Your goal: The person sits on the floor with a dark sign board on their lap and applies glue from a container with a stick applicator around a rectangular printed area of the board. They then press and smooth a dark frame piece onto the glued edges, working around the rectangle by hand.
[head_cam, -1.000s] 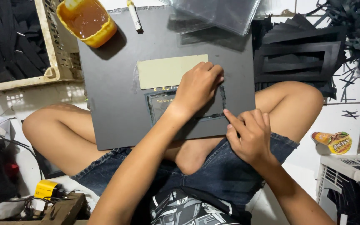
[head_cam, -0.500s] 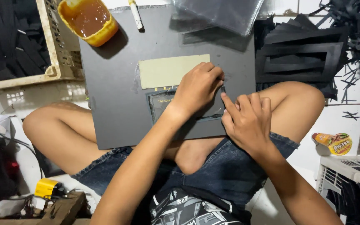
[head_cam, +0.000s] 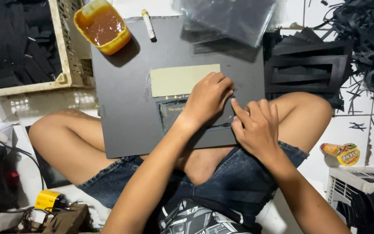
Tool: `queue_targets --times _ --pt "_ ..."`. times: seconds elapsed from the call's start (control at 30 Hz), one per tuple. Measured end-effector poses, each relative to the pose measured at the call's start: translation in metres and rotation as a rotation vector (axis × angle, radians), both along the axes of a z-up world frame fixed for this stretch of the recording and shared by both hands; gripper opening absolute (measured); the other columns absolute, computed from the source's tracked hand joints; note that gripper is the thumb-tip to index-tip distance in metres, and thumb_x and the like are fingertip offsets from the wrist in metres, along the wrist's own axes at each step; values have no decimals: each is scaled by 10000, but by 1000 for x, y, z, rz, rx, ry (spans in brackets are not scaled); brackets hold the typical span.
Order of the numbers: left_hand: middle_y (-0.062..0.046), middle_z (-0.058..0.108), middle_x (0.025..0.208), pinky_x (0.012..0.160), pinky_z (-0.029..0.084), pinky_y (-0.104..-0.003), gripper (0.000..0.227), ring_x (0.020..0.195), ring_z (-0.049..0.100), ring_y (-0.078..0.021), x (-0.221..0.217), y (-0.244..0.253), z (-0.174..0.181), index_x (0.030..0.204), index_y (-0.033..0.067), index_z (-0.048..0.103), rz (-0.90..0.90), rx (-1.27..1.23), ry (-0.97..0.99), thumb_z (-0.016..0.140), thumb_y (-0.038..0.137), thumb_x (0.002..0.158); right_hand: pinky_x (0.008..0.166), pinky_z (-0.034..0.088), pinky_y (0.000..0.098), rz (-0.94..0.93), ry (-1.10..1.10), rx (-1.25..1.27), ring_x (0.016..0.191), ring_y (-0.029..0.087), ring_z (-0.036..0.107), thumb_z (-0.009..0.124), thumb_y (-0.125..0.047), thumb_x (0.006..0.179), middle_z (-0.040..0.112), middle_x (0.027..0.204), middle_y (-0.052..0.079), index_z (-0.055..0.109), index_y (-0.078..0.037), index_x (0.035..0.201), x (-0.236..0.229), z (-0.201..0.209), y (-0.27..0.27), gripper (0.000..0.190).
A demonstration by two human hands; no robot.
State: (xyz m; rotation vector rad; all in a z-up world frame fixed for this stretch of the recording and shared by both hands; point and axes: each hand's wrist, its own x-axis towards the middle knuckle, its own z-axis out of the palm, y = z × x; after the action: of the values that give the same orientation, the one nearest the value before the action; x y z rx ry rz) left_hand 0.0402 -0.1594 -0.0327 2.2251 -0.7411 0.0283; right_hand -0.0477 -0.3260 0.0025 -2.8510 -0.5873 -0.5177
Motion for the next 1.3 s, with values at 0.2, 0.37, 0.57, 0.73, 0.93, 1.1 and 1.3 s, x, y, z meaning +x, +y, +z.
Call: queue_targets --times 0.2,0.37,0.57,0.73,0.93,1.1,1.3 --pt "-89 568 831 754 543 -365 145 853 628 -281 -4 0 1 886 101 609 28 -27 -88 710 199 922 674 385 435 2 17 -110 749 293 511 636 -165 848 466 758 53 778 -154 1186 -30 -1 -5 367" --pt "-81 538 814 730 537 -341 134 809 611 -266 -4 4 4 885 86 606 22 -49 -148 700 163 942 654 373 413 -34 -51 -170 717 268 497 608 -173 856 469 751 45 786 -160 1210 -52 -10 -4 397" --pt "-77 564 841 750 561 -356 66 837 636 -275 -6 7 9 960 87 627 41 -179 -91 651 144 982 653 373 409 -61 -94 -166 709 266 509 602 -168 849 475 742 40 792 -165 1215 -57 -16 -2 412" --pt "-42 724 963 853 571 -332 135 914 721 -217 -9 29 18 1095 158 718 274 -760 191 610 105 1033 694 386 411 -67 35 46 772 286 538 637 -145 852 511 761 44 786 -130 1241 -57 -15 -5 416" --pt "-62 733 999 862 554 -381 176 944 719 -270 -52 100 60 1148 118 720 427 -506 42 566 142 1066 788 393 425 -75 88 133 889 296 570 658 -188 893 567 845 66 770 -109 1281 -58 -11 -1 411" --pt "-137 516 1549 1192 293 -511 478 1474 410 -350 -92 135 40 1473 97 546 249 269 -128 594 291 1038 834 415 430 -226 -134 35 931 303 579 662 -283 932 605 971 86 803 -73 1215 -58 -8 30 379" --pt "-178 437 1608 1244 217 -504 557 1518 330 -367 -98 143 36 1529 75 490 219 348 -80 589 312 1035 842 402 439 -283 -147 5 887 287 538 713 -262 892 541 942 57 820 -112 1180 -53 2 42 343"
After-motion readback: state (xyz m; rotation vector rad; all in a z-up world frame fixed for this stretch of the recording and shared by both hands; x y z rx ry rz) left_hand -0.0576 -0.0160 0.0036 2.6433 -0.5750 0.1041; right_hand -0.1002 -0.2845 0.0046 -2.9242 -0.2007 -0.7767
